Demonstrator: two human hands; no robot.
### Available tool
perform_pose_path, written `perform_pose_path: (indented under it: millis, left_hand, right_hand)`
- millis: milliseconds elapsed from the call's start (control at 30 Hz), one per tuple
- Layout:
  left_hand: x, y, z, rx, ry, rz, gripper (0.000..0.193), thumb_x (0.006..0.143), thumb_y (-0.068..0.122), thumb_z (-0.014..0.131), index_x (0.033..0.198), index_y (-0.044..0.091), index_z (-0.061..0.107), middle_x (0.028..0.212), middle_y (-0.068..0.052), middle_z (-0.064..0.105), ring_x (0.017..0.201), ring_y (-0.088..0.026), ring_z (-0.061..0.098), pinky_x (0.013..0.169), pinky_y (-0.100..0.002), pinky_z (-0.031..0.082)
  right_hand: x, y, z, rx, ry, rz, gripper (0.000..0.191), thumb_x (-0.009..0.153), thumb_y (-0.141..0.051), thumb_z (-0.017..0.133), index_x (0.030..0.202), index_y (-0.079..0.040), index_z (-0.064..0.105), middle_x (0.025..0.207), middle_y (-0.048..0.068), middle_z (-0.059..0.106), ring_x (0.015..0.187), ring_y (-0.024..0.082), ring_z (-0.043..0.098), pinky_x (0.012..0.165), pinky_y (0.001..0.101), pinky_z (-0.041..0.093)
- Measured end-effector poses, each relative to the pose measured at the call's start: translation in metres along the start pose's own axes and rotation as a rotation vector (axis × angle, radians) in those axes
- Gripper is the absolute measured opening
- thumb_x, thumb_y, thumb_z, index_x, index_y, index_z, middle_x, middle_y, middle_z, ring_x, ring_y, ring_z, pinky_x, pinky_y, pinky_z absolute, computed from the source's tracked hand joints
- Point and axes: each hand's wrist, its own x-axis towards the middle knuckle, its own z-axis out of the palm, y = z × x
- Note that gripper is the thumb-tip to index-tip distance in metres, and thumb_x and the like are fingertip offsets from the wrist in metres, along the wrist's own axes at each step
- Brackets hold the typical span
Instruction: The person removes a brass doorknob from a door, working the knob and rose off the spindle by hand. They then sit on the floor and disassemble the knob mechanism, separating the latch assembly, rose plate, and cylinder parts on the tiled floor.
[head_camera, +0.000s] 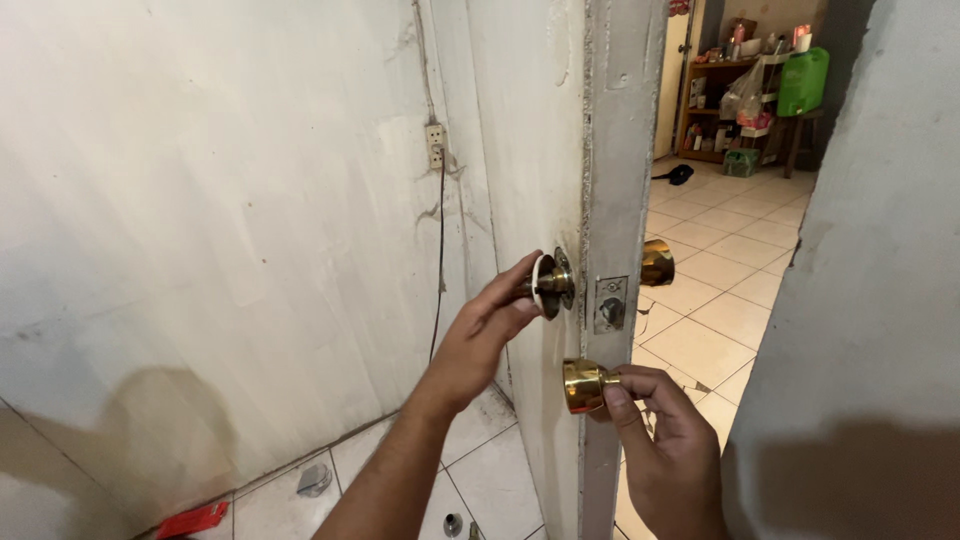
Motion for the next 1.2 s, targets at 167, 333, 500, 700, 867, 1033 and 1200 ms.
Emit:
perform_pose_path:
  millis: [167, 333, 500, 700, 867, 1033, 1200]
  left_hand:
    - [0.008, -0.003, 0.005, 0.140, 0.019, 0.092, 0.039, 0.077, 0.005, 0.052, 0.115, 0.005, 0.043, 0.107, -0.007, 0.049, 0.099, -0.014, 0.049, 0.085, -0.026, 0.042]
    - [0.019, 0.003, 0.008, 0.284, 0.004, 0.169, 0.036, 0.074, 0.001, 0.054, 0.109, 0.004, 0.047, 0.102, -0.005, 0.048, 0.096, -0.015, 0.053, 0.084, -0.026, 0.045]
    - [0.020, 0.005, 0.008, 0.219, -0.010, 0.097, 0.039, 0.071, 0.003, 0.058, 0.108, 0.005, 0.047, 0.106, -0.003, 0.046, 0.098, -0.013, 0.051, 0.083, -0.025, 0.042]
    - [0.019, 0.005, 0.007, 0.135, -0.019, 0.079, 0.042, 0.071, 0.006, 0.061, 0.111, 0.005, 0.047, 0.102, -0.007, 0.052, 0.093, -0.013, 0.052, 0.084, -0.025, 0.045]
    - [0.016, 0.007, 0.007, 0.148, -0.002, -0.034, 0.052, 0.066, 0.009, 0.063, 0.114, 0.007, 0.043, 0.099, -0.007, 0.053, 0.087, -0.012, 0.053, 0.077, -0.025, 0.047]
    - [0.018, 0.005, 0.012, 0.155, 0.030, 0.111, 0.058, 0.064, 0.007, 0.065, 0.115, 0.006, 0.037, 0.102, -0.006, 0.048, 0.090, -0.013, 0.050, 0.077, -0.027, 0.045]
    - [0.020, -0.002, 0.017, 0.145, 0.041, -0.014, 0.056, 0.064, 0.009, 0.066, 0.115, 0.007, 0.042, 0.102, -0.006, 0.052, 0.093, -0.013, 0.050, 0.077, -0.026, 0.046]
  right_hand:
    - [0.001, 0.002, -0.003, 0.037, -0.008, 0.044, 0.018, 0.078, -0.009, 0.048, 0.089, 0.006, 0.053, 0.079, 0.009, 0.059, 0.071, 0.014, 0.058, 0.066, 0.0249, 0.048]
    - [0.005, 0.002, -0.012, 0.007, -0.020, 0.087, 0.020, 0.077, -0.010, 0.048, 0.090, 0.005, 0.053, 0.077, 0.009, 0.060, 0.070, 0.013, 0.057, 0.064, 0.0250, 0.046]
    - [0.006, 0.003, -0.010, 0.067, -0.043, 0.094, 0.021, 0.078, -0.011, 0.048, 0.089, 0.006, 0.054, 0.077, 0.010, 0.060, 0.070, 0.013, 0.056, 0.066, 0.0255, 0.046]
    - [0.006, 0.001, -0.008, 0.029, -0.040, 0.120, 0.021, 0.078, -0.012, 0.047, 0.088, 0.005, 0.054, 0.077, 0.010, 0.061, 0.070, 0.013, 0.057, 0.065, 0.0262, 0.047]
    - [0.006, 0.000, -0.008, 0.051, -0.036, 0.121, 0.022, 0.078, -0.013, 0.047, 0.088, 0.006, 0.054, 0.077, 0.010, 0.061, 0.070, 0.014, 0.057, 0.065, 0.0268, 0.047]
    - [0.009, 0.002, -0.013, 0.046, -0.031, 0.135, 0.022, 0.078, -0.012, 0.047, 0.090, 0.006, 0.053, 0.076, 0.011, 0.061, 0.069, 0.014, 0.057, 0.064, 0.0271, 0.047]
    - [0.007, 0.006, -0.019, 0.061, -0.047, 0.121, 0.022, 0.078, -0.010, 0.047, 0.090, 0.007, 0.053, 0.076, 0.011, 0.060, 0.069, 0.013, 0.056, 0.064, 0.0258, 0.046]
